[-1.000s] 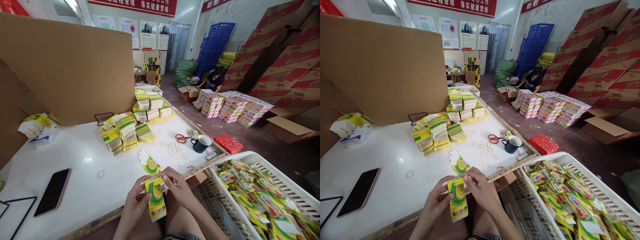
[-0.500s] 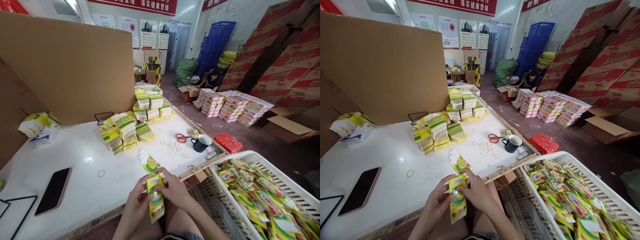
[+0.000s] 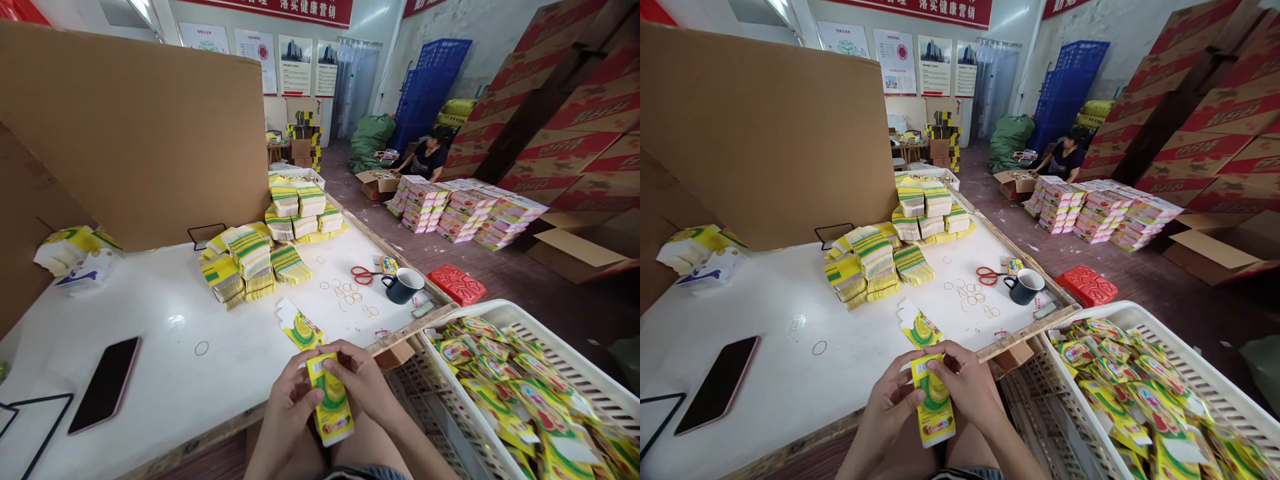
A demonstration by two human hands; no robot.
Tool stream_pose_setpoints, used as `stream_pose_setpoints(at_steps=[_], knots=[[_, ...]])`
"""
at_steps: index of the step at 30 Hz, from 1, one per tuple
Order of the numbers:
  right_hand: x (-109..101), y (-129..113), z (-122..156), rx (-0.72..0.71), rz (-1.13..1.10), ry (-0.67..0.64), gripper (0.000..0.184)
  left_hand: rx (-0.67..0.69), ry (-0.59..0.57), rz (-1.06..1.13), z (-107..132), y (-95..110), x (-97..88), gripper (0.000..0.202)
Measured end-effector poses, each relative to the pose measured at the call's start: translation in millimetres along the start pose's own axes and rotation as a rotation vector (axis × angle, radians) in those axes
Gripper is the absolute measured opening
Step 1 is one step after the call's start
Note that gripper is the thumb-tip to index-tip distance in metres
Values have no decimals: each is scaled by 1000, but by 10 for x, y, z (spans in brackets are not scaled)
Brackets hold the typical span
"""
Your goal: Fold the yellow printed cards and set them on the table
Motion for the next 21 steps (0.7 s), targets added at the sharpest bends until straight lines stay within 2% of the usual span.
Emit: stream_pose_setpoints(at_steps=[1, 3, 4, 5, 6, 7, 8, 9, 10, 11, 13, 15, 17, 19, 21], knots=[[-158, -7, 39, -5, 95, 47, 25, 10, 12, -5, -18, -29, 3, 53], [-665, -43, 152, -25, 401, 258, 26, 35, 63, -73, -51, -75, -74, 60], [-978, -74, 233, -24, 607, 427, 27, 44, 100, -140, -63, -91, -150, 60], [-1291, -128, 339, -30, 817, 654, 30, 49, 139, -216, -74, -106, -239, 58], [-1505, -148, 402, -18, 1002, 766, 34, 46, 174, -288, -84, -122, -331, 53], [-1645, -136, 427, 3, 1126, 823, 36, 39, 204, -343, -95, -141, -415, 49], [-1701, -88, 404, 28, 1181, 821, 37, 31, 226, -376, -109, -161, -484, 44], [-1664, -7, 335, 53, 1173, 768, 37, 27, 237, -392, -124, -183, -530, 41], [-1535, 97, 227, 70, 1118, 680, 35, 27, 243, -400, -141, -203, -554, 39], [-1323, 224, 89, 90, 1017, 563, 33, 32, 246, -412, -156, -219, -562, 38], [-774, 418, -197, 85, 959, 428, 26, 50, 244, -440, -171, -236, -551, 36], [-239, 594, -455, 99, 927, 348, 24, 69, 250, -471, -153, -233, -561, 35], [137, 743, -633, 137, 909, 310, 31, 79, 278, -502, -98, -214, -630, 34], [322, 854, -719, 178, 898, 296, 35, 83, 320, -525, -27, -195, -740, 34], [374, 925, -741, 208, 886, 289, 30, 88, 354, -537, 23, -190, -839, 35]])
Point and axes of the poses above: each hand's wrist, its own z-axis away from the middle knuckle, its own x-axis out of the palm, y = z × x, the point moved 6 cm from there along -z, towards the middle knuckle, and after that the axes turned 9 degrees about z, right-handed, at the moved point
